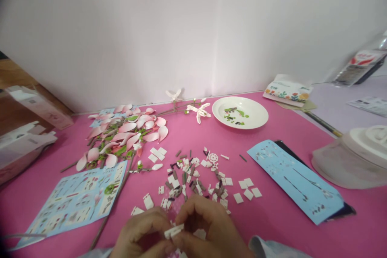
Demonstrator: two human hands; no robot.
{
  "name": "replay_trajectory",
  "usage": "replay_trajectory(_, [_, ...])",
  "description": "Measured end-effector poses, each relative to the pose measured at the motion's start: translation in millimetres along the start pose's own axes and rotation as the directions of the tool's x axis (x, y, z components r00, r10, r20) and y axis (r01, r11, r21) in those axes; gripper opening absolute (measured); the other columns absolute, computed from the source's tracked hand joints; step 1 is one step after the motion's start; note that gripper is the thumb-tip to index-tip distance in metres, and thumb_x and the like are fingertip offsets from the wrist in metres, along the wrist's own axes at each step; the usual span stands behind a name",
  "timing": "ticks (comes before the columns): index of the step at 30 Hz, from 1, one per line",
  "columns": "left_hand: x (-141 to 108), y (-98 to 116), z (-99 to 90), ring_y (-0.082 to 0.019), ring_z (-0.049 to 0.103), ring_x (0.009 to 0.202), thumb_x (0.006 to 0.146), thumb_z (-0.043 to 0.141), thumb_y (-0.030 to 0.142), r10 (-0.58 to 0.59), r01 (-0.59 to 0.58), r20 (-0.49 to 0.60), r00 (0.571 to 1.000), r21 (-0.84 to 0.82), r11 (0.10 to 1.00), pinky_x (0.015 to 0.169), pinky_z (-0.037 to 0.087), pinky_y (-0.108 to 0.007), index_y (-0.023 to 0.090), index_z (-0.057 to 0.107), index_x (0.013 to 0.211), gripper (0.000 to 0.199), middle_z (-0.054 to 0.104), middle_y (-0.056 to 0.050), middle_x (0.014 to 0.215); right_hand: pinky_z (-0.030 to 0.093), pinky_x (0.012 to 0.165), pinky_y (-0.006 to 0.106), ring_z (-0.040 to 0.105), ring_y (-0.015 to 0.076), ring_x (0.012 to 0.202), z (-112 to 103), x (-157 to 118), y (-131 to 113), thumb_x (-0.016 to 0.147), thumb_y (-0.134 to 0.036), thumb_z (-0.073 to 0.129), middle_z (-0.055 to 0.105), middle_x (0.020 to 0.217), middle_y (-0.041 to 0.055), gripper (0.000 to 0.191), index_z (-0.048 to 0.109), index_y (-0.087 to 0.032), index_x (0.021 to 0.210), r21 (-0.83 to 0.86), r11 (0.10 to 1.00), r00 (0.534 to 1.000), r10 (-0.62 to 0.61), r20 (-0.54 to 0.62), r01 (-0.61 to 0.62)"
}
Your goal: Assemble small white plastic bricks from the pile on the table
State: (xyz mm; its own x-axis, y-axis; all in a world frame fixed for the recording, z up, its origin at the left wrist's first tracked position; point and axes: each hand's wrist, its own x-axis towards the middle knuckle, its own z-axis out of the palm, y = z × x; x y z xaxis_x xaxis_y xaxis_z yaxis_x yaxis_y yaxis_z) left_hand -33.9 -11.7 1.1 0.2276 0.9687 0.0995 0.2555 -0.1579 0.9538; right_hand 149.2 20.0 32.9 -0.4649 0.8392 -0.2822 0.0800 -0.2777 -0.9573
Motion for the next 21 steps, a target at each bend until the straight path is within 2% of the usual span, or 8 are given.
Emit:
replay_trajectory(3, [-0.2, -0.4, -0.3, -0.019, 0.065, 0.06, 0.076, 0.07, 0.018, 0.022, -0.022, -0.001, 1.0, 0.028, 0.999, 0.056, 0.047, -0.023, 0.014, 0.07, 0.068, 0.009, 0.071, -0.01, 0.064, 0.034, 0.056, 0.023, 0.043, 0.011, 0.059, -1.7, 1.2, 1.8, 0.066, -0.039, 0.079, 0.046, 0.061, -0.006, 0.032, 0.057, -0.018, 0.075, 0.133, 0.991, 0.997, 0.019, 0.08, -0.03])
replay_trajectory(5, [-0.3, -0.4, 0.3, -0.019, 0.065, 0.06, 0.076, 0.07, 0.017, 0.025, -0.025, 0.001, 1.0, 0.03, 0.999, 0.056, 0.048, -0.023, 0.014, 0.07, 0.069, 0.008, 0.071, -0.01, 0.065, 0.034, 0.056, 0.023, 0.043, 0.0108, 0.06, -2.3, 1.0, 1.2, 0.065, -0.039, 0.081, 0.047, 0.061, -0.006, 0.033, 0.057, -0.018, 0.073, 0.132, 0.99, 0.995, 0.044, 0.086, -0.055])
replay_trajectory(9, [0.0, 2.6, 1.6, -0.018, 0.064, 0.058, 0.074, 0.07, 0.015, 0.014, -0.013, -0.04, 0.999, 0.021, 1.0, 0.055, 0.048, -0.023, 0.014, 0.07, 0.068, 0.006, 0.071, -0.009, 0.063, 0.037, 0.059, 0.024, 0.047, 0.0125, 0.063, -1.6, -0.6, -0.2, 0.065, -0.039, 0.08, 0.052, 0.064, -0.0033, 0.03, 0.06, -0.017, 0.072, 0.045, 0.998, 0.999, 0.047, 0.021, -0.048])
replay_trajectory(12, [0.1, 4.0, 0.9, -0.018, 0.064, 0.059, 0.075, 0.068, 0.014, 0.014, -0.014, -0.048, 0.999, 0.005, 1.0, 0.056, 0.048, -0.024, 0.014, 0.071, 0.072, 0.004, 0.07, -0.009, 0.064, 0.04, 0.059, 0.026, 0.052, 0.0146, 0.064, -1.5, -2.1, 1.1, 0.066, -0.037, 0.078, 0.057, 0.067, -0.0009, 0.026, 0.062, -0.017, 0.074, -0.001, 1.0, 0.999, 0.019, 0.039, -0.019])
replay_trajectory(19, [-0.4, 2.1, 2.0, -0.018, 0.063, 0.06, 0.073, 0.069, 0.013, 0.002, -0.005, -0.098, 0.995, -0.025, 1.0, 0.056, 0.049, -0.023, 0.015, 0.071, 0.072, 0.003, 0.069, -0.007, 0.064, 0.045, 0.057, 0.024, 0.056, 0.0153, 0.062, -2.7, -1.8, -2.3, 0.067, -0.021, 0.07, 0.063, 0.066, 0.001, 0.005, 0.069, -0.018, 0.071, -0.162, 0.983, 0.994, -0.092, -0.063, 0.081])
replay_trajectory(21, [-1.4, 1.1, 2.7, -0.018, 0.063, 0.06, 0.073, 0.069, 0.013, -0.015, 0.012, -0.091, 0.996, -0.027, 1.0, 0.056, 0.049, -0.023, 0.015, 0.07, 0.072, 0.003, 0.069, -0.007, 0.065, 0.045, 0.055, 0.023, 0.057, 0.0148, 0.06, -3.1, 0.2, -2.9, 0.065, -0.016, 0.07, 0.063, 0.064, 0.0004, 0.005, 0.07, -0.019, 0.068, -0.223, 0.969, 0.989, -0.127, -0.075, 0.107])
